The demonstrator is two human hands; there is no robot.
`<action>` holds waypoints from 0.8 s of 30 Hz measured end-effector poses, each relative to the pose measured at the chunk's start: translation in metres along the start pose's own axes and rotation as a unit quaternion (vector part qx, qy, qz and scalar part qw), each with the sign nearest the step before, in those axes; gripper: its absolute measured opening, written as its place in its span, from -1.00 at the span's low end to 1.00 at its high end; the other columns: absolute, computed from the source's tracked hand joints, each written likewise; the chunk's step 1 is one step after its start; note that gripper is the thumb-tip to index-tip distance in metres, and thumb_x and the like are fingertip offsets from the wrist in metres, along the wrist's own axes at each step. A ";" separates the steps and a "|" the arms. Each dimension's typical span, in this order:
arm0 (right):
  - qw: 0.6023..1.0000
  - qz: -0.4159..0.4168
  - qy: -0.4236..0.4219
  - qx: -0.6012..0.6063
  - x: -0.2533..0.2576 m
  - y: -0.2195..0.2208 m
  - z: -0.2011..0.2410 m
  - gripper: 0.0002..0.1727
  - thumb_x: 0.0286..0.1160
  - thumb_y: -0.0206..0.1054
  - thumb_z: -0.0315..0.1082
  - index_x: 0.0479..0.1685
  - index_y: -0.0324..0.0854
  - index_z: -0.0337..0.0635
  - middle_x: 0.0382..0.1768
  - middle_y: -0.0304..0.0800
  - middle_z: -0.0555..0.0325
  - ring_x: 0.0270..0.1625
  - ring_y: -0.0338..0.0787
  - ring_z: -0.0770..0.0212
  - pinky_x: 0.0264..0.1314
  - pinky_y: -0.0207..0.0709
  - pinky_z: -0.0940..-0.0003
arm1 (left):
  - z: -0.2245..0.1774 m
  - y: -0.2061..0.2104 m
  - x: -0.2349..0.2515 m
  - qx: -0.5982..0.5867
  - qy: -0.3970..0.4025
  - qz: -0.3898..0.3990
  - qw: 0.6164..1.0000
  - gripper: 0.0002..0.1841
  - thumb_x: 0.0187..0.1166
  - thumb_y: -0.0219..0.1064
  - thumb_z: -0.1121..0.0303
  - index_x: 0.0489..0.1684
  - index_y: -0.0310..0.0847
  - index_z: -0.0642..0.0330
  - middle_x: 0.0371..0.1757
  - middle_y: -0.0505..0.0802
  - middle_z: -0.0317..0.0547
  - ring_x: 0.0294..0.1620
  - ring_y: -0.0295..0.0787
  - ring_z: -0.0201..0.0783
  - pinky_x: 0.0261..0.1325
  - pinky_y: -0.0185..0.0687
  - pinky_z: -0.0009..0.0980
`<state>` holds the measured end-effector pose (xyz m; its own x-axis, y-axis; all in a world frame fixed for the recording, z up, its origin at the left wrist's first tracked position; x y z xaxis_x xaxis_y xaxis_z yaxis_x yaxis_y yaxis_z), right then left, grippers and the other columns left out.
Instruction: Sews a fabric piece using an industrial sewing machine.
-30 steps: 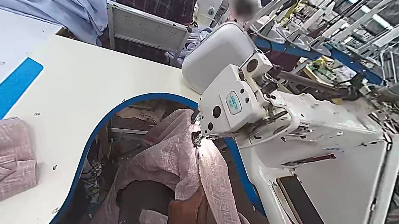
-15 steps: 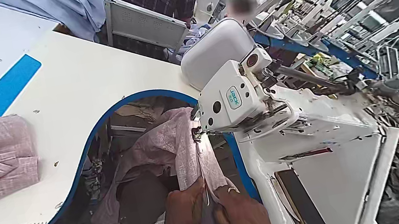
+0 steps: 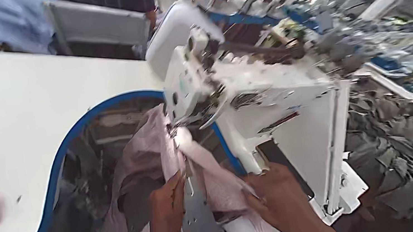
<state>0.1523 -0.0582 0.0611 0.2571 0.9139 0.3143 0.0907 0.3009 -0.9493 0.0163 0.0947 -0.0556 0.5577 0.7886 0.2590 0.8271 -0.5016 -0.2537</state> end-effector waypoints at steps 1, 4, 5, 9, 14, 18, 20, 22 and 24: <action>0.999 -0.017 -0.009 -0.040 -0.003 -0.002 0.007 -0.71 0.35 0.23 -0.22 -0.39 0.84 -0.16 -0.64 0.77 0.11 -0.51 0.80 -0.02 0.13 0.51 -0.37 | 0.001 -0.002 0.000 -0.007 -0.009 0.003 1.000 -0.67 0.65 0.18 0.35 0.06 0.85 0.32 -0.44 0.89 -0.13 -0.55 0.72 -0.42 -0.37 0.66 -0.42; 0.998 -0.009 -0.060 -0.015 -0.008 -0.005 0.028 -0.74 0.51 0.20 -0.39 -0.19 0.86 -0.13 -0.42 0.89 0.07 -0.26 0.91 -0.01 0.32 0.51 -0.30 | 0.001 -0.002 0.006 -0.036 -0.028 0.007 0.999 -0.69 0.66 0.19 0.36 0.08 0.85 0.30 -0.46 0.87 -0.19 -0.57 0.64 -0.50 -0.38 0.59 -0.50; 0.997 0.004 -0.083 0.001 -0.011 -0.004 0.040 -0.77 0.51 0.24 -0.47 -0.15 0.85 -0.14 -0.38 0.90 0.07 -0.21 0.93 0.02 0.30 0.62 -0.17 | -0.001 -0.002 0.006 -0.037 -0.024 0.006 0.999 -0.69 0.65 0.20 0.35 0.02 0.87 0.30 -0.50 0.84 -0.21 -0.60 0.62 -0.52 -0.42 0.56 -0.52; 0.981 0.056 -0.186 -0.002 -0.016 0.018 0.098 -0.81 0.43 0.27 -0.52 -0.30 0.83 -0.18 -0.52 0.84 0.12 -0.35 0.87 0.12 -0.10 0.71 0.27 | -0.018 -0.001 -0.010 0.019 0.042 -0.018 0.999 -0.70 0.49 0.16 0.43 -0.34 0.88 0.29 -0.69 0.76 -0.15 -0.68 0.65 -0.41 -0.55 0.49 -0.46; 0.988 0.019 -0.150 -0.022 0.006 0.034 0.090 -0.81 0.38 0.22 -0.47 -0.34 0.76 -0.04 -0.35 0.86 0.17 -0.18 0.88 0.14 0.16 0.69 0.24 | -0.014 0.000 -0.021 -0.003 0.040 -0.022 0.999 -0.71 0.51 0.17 0.38 -0.49 0.82 0.22 -0.74 0.70 -0.22 -0.72 0.58 -0.47 -0.58 0.46 -0.50; 0.997 0.000 -0.071 -0.002 0.013 0.046 0.088 -0.83 0.24 0.29 -0.55 -0.26 0.77 -0.34 -0.50 0.76 -0.08 -0.70 0.71 0.13 -0.71 0.52 0.38 | -0.015 0.001 -0.010 0.016 0.069 -0.047 0.996 -0.70 0.57 0.15 0.37 -0.38 0.82 0.28 -0.71 0.70 -0.15 -0.69 0.64 -0.34 -0.56 0.50 -0.41; 0.997 0.074 -0.001 -0.035 0.013 0.048 0.084 -0.81 0.22 0.35 -0.59 -0.19 0.77 -0.44 -0.48 0.78 -0.19 -0.68 0.78 -0.04 -0.71 0.60 0.18 | -0.012 0.002 -0.010 0.019 0.064 -0.071 0.995 -0.68 0.60 0.16 0.37 -0.16 0.87 0.34 -0.63 0.79 -0.11 -0.64 0.72 -0.31 -0.51 0.59 -0.40; 0.995 0.070 0.016 -0.076 0.014 0.050 0.076 -0.87 0.20 0.36 -0.47 -0.39 0.78 -0.34 -0.57 0.75 -0.10 -0.63 0.80 -0.05 -0.72 0.54 0.14 | -0.010 0.003 -0.010 0.019 0.058 -0.076 0.995 -0.67 0.60 0.16 0.37 -0.05 0.88 0.34 -0.58 0.84 -0.11 -0.61 0.74 -0.31 -0.47 0.62 -0.40; 0.998 -0.005 -0.035 -0.059 0.021 0.051 0.069 -0.77 0.21 0.22 -0.31 -0.64 0.73 -0.14 -0.57 0.72 0.07 -0.49 0.79 0.04 -0.60 0.51 0.24 | -0.010 0.003 -0.007 0.023 0.061 -0.077 0.995 -0.66 0.59 0.16 0.38 -0.03 0.89 0.34 -0.59 0.84 -0.10 -0.62 0.74 -0.30 -0.47 0.62 -0.39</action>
Point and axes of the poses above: each hand's wrist, its own x-axis towards the middle knuckle, its own y-axis out of the palm, z = x × y, the point moved 7 cm from there along x, towards the middle knuckle
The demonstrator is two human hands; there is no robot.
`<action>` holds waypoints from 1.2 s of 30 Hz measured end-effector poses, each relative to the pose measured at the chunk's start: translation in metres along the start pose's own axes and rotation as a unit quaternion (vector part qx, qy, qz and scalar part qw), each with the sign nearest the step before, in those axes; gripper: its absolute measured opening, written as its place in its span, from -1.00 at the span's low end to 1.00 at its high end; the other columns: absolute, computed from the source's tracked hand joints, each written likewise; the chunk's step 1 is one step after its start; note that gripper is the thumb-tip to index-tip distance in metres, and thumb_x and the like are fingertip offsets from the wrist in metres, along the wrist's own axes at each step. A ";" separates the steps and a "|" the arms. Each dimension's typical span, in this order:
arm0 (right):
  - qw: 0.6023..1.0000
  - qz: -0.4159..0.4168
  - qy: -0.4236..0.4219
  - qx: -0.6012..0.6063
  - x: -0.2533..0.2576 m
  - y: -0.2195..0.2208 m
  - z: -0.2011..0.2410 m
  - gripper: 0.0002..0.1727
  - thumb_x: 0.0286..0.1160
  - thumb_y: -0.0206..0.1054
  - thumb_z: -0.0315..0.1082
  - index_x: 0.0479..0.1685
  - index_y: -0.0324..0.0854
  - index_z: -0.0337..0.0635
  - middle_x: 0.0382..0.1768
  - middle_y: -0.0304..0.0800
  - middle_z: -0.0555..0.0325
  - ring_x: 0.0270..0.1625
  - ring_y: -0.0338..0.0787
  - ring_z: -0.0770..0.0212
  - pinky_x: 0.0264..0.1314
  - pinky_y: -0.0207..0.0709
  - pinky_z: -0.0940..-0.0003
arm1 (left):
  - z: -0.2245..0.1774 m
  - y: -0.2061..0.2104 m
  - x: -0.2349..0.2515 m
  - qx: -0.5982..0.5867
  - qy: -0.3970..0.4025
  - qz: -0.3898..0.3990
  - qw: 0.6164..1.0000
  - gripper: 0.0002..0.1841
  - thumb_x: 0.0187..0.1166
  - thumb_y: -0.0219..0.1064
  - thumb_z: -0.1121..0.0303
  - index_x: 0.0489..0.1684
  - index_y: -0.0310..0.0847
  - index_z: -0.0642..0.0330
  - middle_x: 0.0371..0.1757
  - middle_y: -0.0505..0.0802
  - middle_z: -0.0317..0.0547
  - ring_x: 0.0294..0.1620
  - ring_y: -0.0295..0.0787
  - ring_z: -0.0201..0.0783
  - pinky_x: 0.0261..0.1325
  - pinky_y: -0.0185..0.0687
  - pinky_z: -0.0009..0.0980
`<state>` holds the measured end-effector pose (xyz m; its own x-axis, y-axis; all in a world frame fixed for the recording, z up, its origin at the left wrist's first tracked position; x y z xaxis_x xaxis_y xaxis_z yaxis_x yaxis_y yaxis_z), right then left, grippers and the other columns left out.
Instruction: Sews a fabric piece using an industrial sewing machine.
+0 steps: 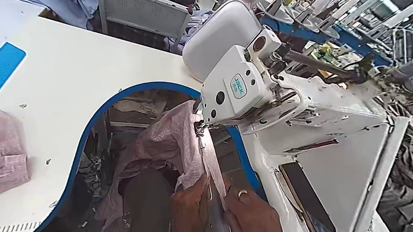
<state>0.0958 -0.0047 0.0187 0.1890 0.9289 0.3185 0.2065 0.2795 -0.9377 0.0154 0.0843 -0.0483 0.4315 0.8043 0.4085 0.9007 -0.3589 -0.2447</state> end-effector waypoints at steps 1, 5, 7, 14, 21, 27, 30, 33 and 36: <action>0.998 -0.032 -0.023 0.039 0.002 0.002 -0.003 -0.71 0.28 0.16 -0.28 -0.68 0.72 -0.07 -0.54 0.73 0.12 -0.40 0.77 0.07 -0.46 0.54 0.27 | -0.001 0.000 0.001 0.002 0.001 0.003 1.000 -0.66 0.59 0.15 0.39 -0.04 0.88 0.35 -0.60 0.83 -0.10 -0.62 0.75 -0.29 -0.48 0.62 -0.37; 0.989 0.003 -0.058 0.133 -0.006 0.008 -0.003 -0.70 0.34 0.16 -0.24 -0.66 0.70 -0.07 -0.50 0.72 0.08 -0.30 0.76 0.04 -0.16 0.57 0.16 | -0.002 -0.003 0.003 0.006 -0.006 0.009 1.000 -0.66 0.58 0.15 0.40 -0.02 0.88 0.34 -0.60 0.83 -0.08 -0.63 0.76 -0.26 -0.51 0.62 -0.34; 0.986 0.032 -0.036 0.160 -0.008 -0.003 -0.006 -0.75 0.34 0.24 -0.31 -0.56 0.77 -0.18 -0.47 0.78 0.01 -0.29 0.82 0.04 -0.18 0.65 0.19 | 0.000 -0.003 0.004 0.003 -0.011 0.011 1.000 -0.66 0.60 0.16 0.39 0.01 0.88 0.32 -0.60 0.83 -0.09 -0.63 0.76 -0.25 -0.51 0.64 -0.32; 0.983 -0.119 -0.065 0.123 -0.012 -0.024 0.020 -0.82 0.47 0.31 -0.38 -0.30 0.86 -0.15 -0.61 0.73 0.14 -0.47 0.69 0.28 -0.32 0.52 0.58 | 0.000 -0.002 0.002 -0.029 -0.038 0.039 0.998 -0.68 0.58 0.14 0.41 -0.09 0.88 0.29 -0.67 0.76 -0.12 -0.68 0.69 -0.27 -0.56 0.55 -0.30; 0.967 -0.223 -0.053 0.108 0.006 -0.001 0.010 -0.88 0.49 0.36 -0.32 -0.38 0.77 0.03 -0.29 0.74 0.14 -0.05 0.71 0.31 0.10 0.51 0.68 | -0.001 -0.001 0.004 -0.044 -0.025 0.007 0.999 -0.79 0.42 0.25 0.44 -0.54 0.81 0.24 -0.68 0.63 -0.22 -0.63 0.56 -0.43 -0.50 0.45 -0.56; 0.960 -0.236 -0.039 0.146 0.014 0.021 0.004 -0.77 0.54 0.26 -0.41 -0.48 0.74 -0.11 -0.13 0.96 0.09 0.04 0.87 0.30 0.24 0.59 0.63 | 0.002 0.006 0.016 -0.028 0.062 -0.071 0.995 -0.80 0.33 0.31 0.47 -0.71 0.66 0.25 -0.72 0.50 -0.20 -0.64 0.46 -0.38 -0.51 0.38 -0.58; 0.966 -0.224 -0.026 0.126 0.028 0.026 0.002 -0.76 0.53 0.23 -0.43 -0.45 0.78 -0.16 -0.07 0.97 0.04 0.07 0.89 0.22 0.27 0.60 0.56 | 0.003 0.009 0.031 0.025 0.069 -0.090 0.993 -0.84 0.33 0.32 0.45 -0.62 0.76 0.22 -0.63 0.61 -0.18 -0.52 0.59 -0.29 -0.40 0.50 -0.50; 0.973 -0.195 0.000 0.124 0.036 0.031 0.001 -0.74 0.56 0.18 -0.42 -0.24 0.84 -0.22 0.06 0.95 -0.01 0.24 0.88 0.13 0.39 0.60 0.46 | 0.003 0.010 0.046 0.073 0.062 -0.087 0.992 -0.83 0.40 0.29 0.47 -0.43 0.84 0.19 -0.17 0.88 -0.06 -0.03 0.81 -0.13 0.05 0.72 -0.39; 0.972 -0.178 0.031 0.147 0.037 0.033 -0.005 -0.70 0.57 0.14 -0.38 -0.16 0.82 -0.26 0.11 0.93 -0.06 0.32 0.84 0.10 0.45 0.57 0.41 | 0.000 0.014 0.044 0.100 0.075 -0.092 0.988 -0.80 0.47 0.27 0.44 -0.30 0.88 0.22 -0.07 0.91 -0.01 -0.02 0.87 -0.14 0.06 0.75 -0.43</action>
Point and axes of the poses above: each hand's wrist, its own x-axis towards the middle knuckle, its own y-axis out of the palm, z = x × y, the point moved 7 cm from there along x, towards the middle knuckle
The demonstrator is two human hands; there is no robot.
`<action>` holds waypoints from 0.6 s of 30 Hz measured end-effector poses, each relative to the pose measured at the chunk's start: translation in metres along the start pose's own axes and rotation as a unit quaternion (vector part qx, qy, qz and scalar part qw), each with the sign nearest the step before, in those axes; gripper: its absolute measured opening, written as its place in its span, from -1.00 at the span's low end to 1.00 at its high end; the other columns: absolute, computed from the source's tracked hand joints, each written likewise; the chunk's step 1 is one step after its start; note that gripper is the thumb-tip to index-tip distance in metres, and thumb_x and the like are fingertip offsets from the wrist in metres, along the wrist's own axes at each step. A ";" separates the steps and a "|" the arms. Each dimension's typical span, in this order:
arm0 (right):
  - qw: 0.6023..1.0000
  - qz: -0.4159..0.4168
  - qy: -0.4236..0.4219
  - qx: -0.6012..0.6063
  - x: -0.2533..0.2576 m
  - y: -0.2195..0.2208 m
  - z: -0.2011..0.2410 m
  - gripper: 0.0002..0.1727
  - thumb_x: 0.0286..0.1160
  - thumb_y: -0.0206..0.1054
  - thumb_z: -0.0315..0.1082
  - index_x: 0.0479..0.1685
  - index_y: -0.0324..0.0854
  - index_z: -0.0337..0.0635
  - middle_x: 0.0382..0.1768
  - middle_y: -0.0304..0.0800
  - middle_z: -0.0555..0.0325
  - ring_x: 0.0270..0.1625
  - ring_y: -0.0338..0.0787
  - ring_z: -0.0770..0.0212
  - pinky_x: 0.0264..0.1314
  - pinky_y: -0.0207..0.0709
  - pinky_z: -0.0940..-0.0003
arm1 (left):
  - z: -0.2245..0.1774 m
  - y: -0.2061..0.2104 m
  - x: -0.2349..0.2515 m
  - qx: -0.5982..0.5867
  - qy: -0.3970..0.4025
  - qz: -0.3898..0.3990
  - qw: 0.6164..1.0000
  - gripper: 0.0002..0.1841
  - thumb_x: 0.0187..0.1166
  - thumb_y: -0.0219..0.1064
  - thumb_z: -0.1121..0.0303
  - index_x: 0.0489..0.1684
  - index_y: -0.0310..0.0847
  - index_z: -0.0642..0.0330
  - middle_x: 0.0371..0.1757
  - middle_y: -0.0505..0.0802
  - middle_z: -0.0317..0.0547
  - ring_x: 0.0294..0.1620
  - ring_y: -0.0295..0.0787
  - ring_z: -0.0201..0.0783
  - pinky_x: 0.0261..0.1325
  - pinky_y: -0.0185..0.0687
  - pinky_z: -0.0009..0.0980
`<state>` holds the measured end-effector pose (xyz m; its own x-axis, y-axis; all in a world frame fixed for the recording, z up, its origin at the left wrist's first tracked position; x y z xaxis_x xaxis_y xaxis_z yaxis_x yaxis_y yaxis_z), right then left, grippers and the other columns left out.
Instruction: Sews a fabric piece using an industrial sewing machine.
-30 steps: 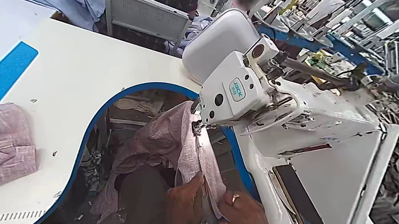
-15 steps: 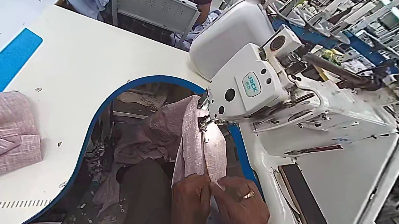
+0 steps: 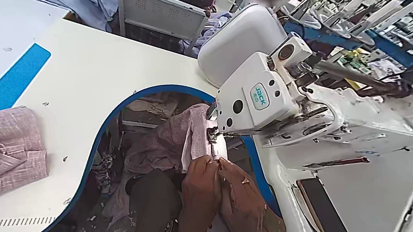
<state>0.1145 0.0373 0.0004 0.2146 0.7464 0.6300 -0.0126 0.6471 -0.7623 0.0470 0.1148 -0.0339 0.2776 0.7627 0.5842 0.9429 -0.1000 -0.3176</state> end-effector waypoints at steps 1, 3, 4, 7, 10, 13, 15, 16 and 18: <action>1.000 0.001 0.013 0.012 -0.001 0.000 -0.002 -0.70 0.55 0.12 -0.38 -0.15 0.81 -0.27 0.13 0.91 -0.08 0.33 0.83 0.11 0.46 0.56 0.41 | -0.001 -0.001 -0.001 0.005 0.003 0.000 1.000 -0.79 0.48 0.27 0.42 -0.29 0.89 0.22 -0.04 0.92 0.00 0.00 0.88 -0.13 0.08 0.76 -0.43; 0.999 0.007 0.032 0.032 -0.003 0.002 -0.004 -0.68 0.42 0.10 -0.41 -0.14 0.80 -0.28 0.15 0.90 -0.09 0.31 0.83 0.13 0.41 0.59 0.42 | 0.000 -0.003 0.003 -0.006 -0.019 0.017 1.000 -0.80 0.45 0.26 0.44 -0.29 0.86 0.24 -0.03 0.93 0.02 0.01 0.91 -0.10 0.07 0.79 -0.35; 0.998 0.014 0.037 0.042 -0.004 0.005 -0.004 -0.68 0.39 0.11 -0.42 -0.14 0.79 -0.29 0.17 0.88 -0.11 0.32 0.83 0.13 0.39 0.59 0.43 | 0.006 -0.005 0.011 -0.038 -0.058 0.043 0.997 -0.78 0.47 0.23 0.47 -0.22 0.84 0.31 -0.05 0.93 0.05 -0.01 0.91 -0.09 0.05 0.81 -0.27; 0.999 0.024 0.019 0.041 -0.003 0.010 0.001 -0.71 0.34 0.14 -0.42 -0.19 0.79 -0.29 0.20 0.87 -0.12 0.32 0.83 0.08 0.37 0.61 0.41 | 0.059 0.018 0.056 -0.243 -0.273 0.162 0.917 -0.54 0.84 -0.13 0.30 0.40 0.52 0.47 0.12 0.83 0.16 0.13 0.81 -0.11 0.25 0.70 -0.15; 0.999 0.041 0.018 0.025 -0.006 0.013 0.008 -0.76 0.31 0.21 -0.45 -0.32 0.83 -0.25 0.14 0.90 -0.07 0.25 0.87 -0.01 0.25 0.72 0.23 | 0.099 0.088 0.079 -0.489 -0.424 0.240 0.724 -0.41 0.90 -0.37 -0.07 0.41 0.47 0.11 -0.04 0.82 -0.18 -0.08 0.78 -0.40 -0.03 0.74 -0.40; 0.997 0.047 0.053 0.038 -0.004 0.013 0.006 -0.82 0.36 0.33 -0.51 -0.31 0.88 -0.25 0.09 0.92 -0.04 0.24 0.87 0.00 0.31 0.72 0.19 | 0.101 0.105 0.131 -0.480 -0.402 0.188 0.757 -0.79 0.82 0.05 0.34 -0.08 0.59 0.23 -0.46 0.74 -0.30 -0.50 0.67 -0.48 -0.40 0.65 -0.50; 0.996 0.021 0.065 0.052 -0.004 0.014 0.004 -0.84 0.36 0.36 -0.52 -0.32 0.89 -0.24 0.01 0.94 -0.05 0.19 0.89 -0.01 0.25 0.75 0.18 | 0.094 0.105 0.145 -0.471 -0.317 0.191 0.801 -0.86 0.74 0.05 0.50 -0.08 0.52 0.33 -0.42 0.70 -0.27 -0.48 0.63 -0.53 -0.41 0.61 -0.57; 0.996 0.010 0.063 0.062 -0.002 0.015 0.004 -0.84 0.38 0.35 -0.52 -0.32 0.88 -0.26 -0.03 0.94 -0.08 0.16 0.90 -0.04 0.21 0.76 0.15 | 0.086 0.101 0.144 -0.476 -0.268 0.214 0.810 -0.78 0.77 -0.01 0.56 0.10 0.47 0.55 -0.24 0.73 -0.07 -0.32 0.66 -0.46 -0.23 0.62 -0.54; 0.995 0.001 0.057 0.080 0.000 0.016 0.006 -0.84 0.37 0.34 -0.54 -0.29 0.86 -0.29 -0.04 0.93 -0.13 0.16 0.90 -0.10 0.16 0.77 0.10 | 0.054 0.076 0.115 -0.374 -0.220 0.247 0.866 -0.66 0.84 -0.22 0.65 0.39 0.21 0.82 0.23 0.65 0.31 0.09 0.62 -0.36 0.18 0.48 -0.58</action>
<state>0.1084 0.0492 -0.0110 0.3240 0.7312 0.6004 -0.1672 0.6689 -0.7244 0.1410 0.2297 -0.0312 0.7397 0.6617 0.1224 0.6294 -0.7447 0.2219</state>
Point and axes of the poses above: each hand's wrist, its own x-axis towards the middle knuckle, its own y-axis out of the palm, z = x × y, the point moved 7 cm from there along x, towards the middle knuckle
